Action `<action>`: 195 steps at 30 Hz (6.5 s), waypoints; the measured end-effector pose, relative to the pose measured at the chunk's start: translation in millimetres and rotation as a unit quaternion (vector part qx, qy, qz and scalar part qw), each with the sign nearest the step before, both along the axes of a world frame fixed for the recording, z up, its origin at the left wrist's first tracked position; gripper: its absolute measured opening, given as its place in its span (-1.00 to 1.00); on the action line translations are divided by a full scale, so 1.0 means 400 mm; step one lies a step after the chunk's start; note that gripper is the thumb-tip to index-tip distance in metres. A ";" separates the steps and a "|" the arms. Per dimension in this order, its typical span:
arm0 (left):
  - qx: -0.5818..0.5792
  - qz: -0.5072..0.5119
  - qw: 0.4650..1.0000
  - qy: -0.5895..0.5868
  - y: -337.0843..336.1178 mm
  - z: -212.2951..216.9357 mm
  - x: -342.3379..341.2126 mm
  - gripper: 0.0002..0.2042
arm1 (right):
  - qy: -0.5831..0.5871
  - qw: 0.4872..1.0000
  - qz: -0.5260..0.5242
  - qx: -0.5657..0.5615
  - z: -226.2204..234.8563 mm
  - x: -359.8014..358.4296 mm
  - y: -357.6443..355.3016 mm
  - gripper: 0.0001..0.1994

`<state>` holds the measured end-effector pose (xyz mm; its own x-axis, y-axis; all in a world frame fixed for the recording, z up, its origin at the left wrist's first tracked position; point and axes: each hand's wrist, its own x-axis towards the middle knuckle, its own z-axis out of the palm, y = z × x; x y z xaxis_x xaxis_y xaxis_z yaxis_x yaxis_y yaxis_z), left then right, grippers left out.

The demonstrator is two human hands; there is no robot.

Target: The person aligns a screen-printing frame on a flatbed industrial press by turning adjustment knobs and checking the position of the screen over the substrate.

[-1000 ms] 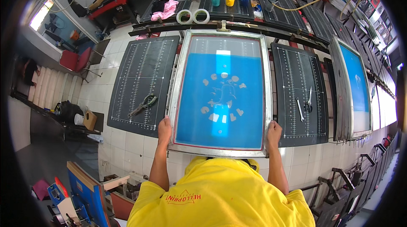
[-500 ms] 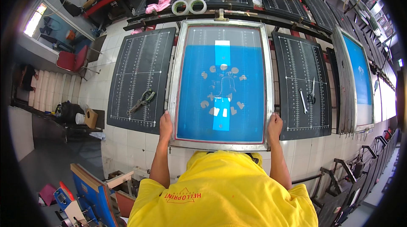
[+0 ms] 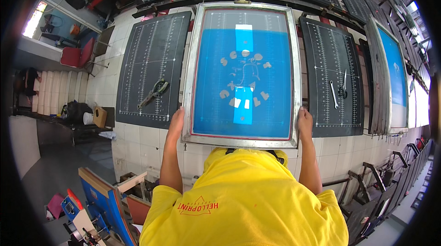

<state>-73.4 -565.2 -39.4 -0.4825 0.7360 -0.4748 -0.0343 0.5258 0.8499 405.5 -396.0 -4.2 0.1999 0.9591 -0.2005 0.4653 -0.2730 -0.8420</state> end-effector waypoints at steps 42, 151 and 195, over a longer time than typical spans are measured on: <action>-0.040 -0.001 0.994 0.100 0.027 0.091 0.052 -0.41 | -0.029 0.999 0.023 -0.005 0.012 0.014 0.001 -0.56; 0.053 0.020 0.982 0.182 0.006 0.088 0.054 -0.62 | -0.025 0.999 -0.025 0.000 0.003 -0.022 -0.004 -0.58; 0.057 0.031 0.979 0.193 0.015 0.088 0.064 -0.59 | -0.013 0.999 -0.043 -0.013 -0.005 -0.018 -0.003 -0.57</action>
